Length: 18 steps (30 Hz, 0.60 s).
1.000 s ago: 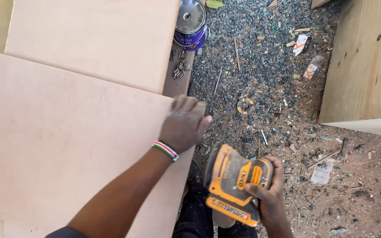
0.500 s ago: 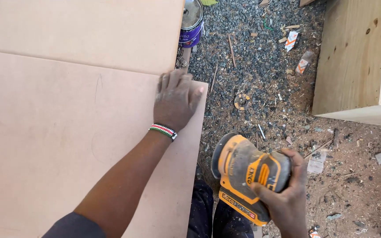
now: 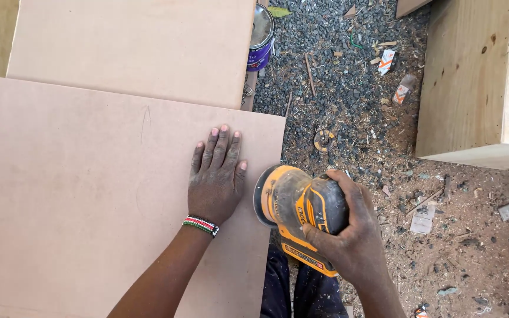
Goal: Sanding the surface and edges of a wooden board using an electric orbital sander and a manual sanding block
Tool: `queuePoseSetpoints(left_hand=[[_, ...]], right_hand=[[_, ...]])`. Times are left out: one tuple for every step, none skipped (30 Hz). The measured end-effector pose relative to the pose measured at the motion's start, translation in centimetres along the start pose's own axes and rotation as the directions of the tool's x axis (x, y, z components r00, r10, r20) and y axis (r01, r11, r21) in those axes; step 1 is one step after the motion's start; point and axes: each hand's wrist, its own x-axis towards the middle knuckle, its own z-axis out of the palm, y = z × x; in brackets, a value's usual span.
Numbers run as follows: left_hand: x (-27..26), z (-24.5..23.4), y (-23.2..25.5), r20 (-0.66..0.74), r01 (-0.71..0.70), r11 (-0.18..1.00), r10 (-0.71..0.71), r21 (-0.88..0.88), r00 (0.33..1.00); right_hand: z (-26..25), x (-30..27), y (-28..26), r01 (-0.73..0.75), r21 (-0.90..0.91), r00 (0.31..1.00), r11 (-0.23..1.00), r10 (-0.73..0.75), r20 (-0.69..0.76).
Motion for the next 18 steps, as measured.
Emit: queuePoseSetpoints(left_hand=[[0.3,0.1,-0.2,-0.002,0.004,1.000,-0.004,-0.001,1.000],[0.5,0.2,-0.4,-0.001,0.005,1.000,-0.005,-0.009,1.000],[1.0,0.4,-0.6,-0.004,0.006,1.000,-0.006,-0.016,1.000],[1.5,0.8,-0.7,-0.009,0.009,1.000,-0.010,-0.016,1.000],[2.2,1.3,-0.9,-0.032,0.018,0.999,-0.019,-0.031,0.999],[2.8,1.7,-0.9,-0.054,0.026,0.999,-0.028,-0.045,0.998],[3.4,2.2,-0.8,-0.062,0.028,0.999,-0.031,-0.041,0.998],[4.1,2.7,-0.7,-0.079,0.038,0.997,-0.043,-0.063,0.996],[4.7,3.1,-0.5,-0.094,0.047,0.995,-0.055,-0.083,0.994],[5.2,3.1,-0.3,-0.101,0.049,0.996,-0.057,-0.076,0.993],[5.9,3.2,0.0,-0.081,0.061,0.994,-0.068,-0.095,0.994],[6.6,3.3,0.3,-0.061,0.072,0.991,-0.079,-0.114,0.995],[7.4,2.9,0.7,-0.059,0.073,0.991,-0.080,-0.113,0.995],[8.2,2.5,1.0,-0.048,0.083,0.989,-0.090,-0.122,0.995],[9.1,2.1,1.3,-0.036,0.090,0.987,-0.095,-0.131,0.995],[9.4,2.4,1.5,-0.034,0.087,0.988,-0.092,-0.130,0.995],[9.7,2.6,1.5,0.002,0.046,0.984,-0.046,-0.173,0.999],[10.1,2.8,1.5,0.036,0.006,0.976,0.002,-0.217,0.999]], right_hand=[[0.4,0.0,0.5,0.003,-0.003,1.000,1.000,-0.003,0.002],[0.7,0.0,1.0,0.078,-0.007,0.997,0.997,-0.078,-0.015],[0.9,0.2,1.6,0.155,-0.013,0.987,0.988,-0.155,-0.034],[1.0,0.2,2.0,0.160,-0.015,0.986,0.987,-0.161,-0.033],[1.0,0.2,2.4,0.182,-0.012,0.983,0.983,-0.182,-0.022],[1.0,0.2,2.9,0.204,-0.009,0.979,0.979,-0.204,-0.011],[0.8,0.4,2.7,0.213,-0.008,0.977,0.977,-0.213,-0.011],[0.6,0.6,2.6,0.206,-0.016,0.978,0.978,-0.206,0.011],[0.4,0.7,2.5,0.200,-0.021,0.979,0.980,-0.199,0.034],[0.4,0.7,2.6,0.209,-0.018,0.977,0.978,-0.208,0.035],[0.4,0.8,2.8,0.208,-0.014,0.977,0.978,-0.207,0.043],[0.3,0.8,2.9,0.207,-0.011,0.977,0.978,-0.206,0.051],[0.4,0.7,2.9,0.207,-0.010,0.977,0.978,-0.206,0.052],[0.5,0.5,2.8,0.238,-0.019,0.971,0.971,-0.237,0.023],[0.8,0.4,2.8,0.266,-0.027,0.964,0.964,-0.266,-0.010],[0.6,0.0,2.4,0.263,-0.025,0.965,0.964,-0.264,-0.012],[0.5,-0.4,1.9,0.167,-0.028,0.985,0.986,-0.168,-0.036],[0.5,-0.8,1.5,0.068,-0.028,0.996,0.997,-0.070,-0.059]])
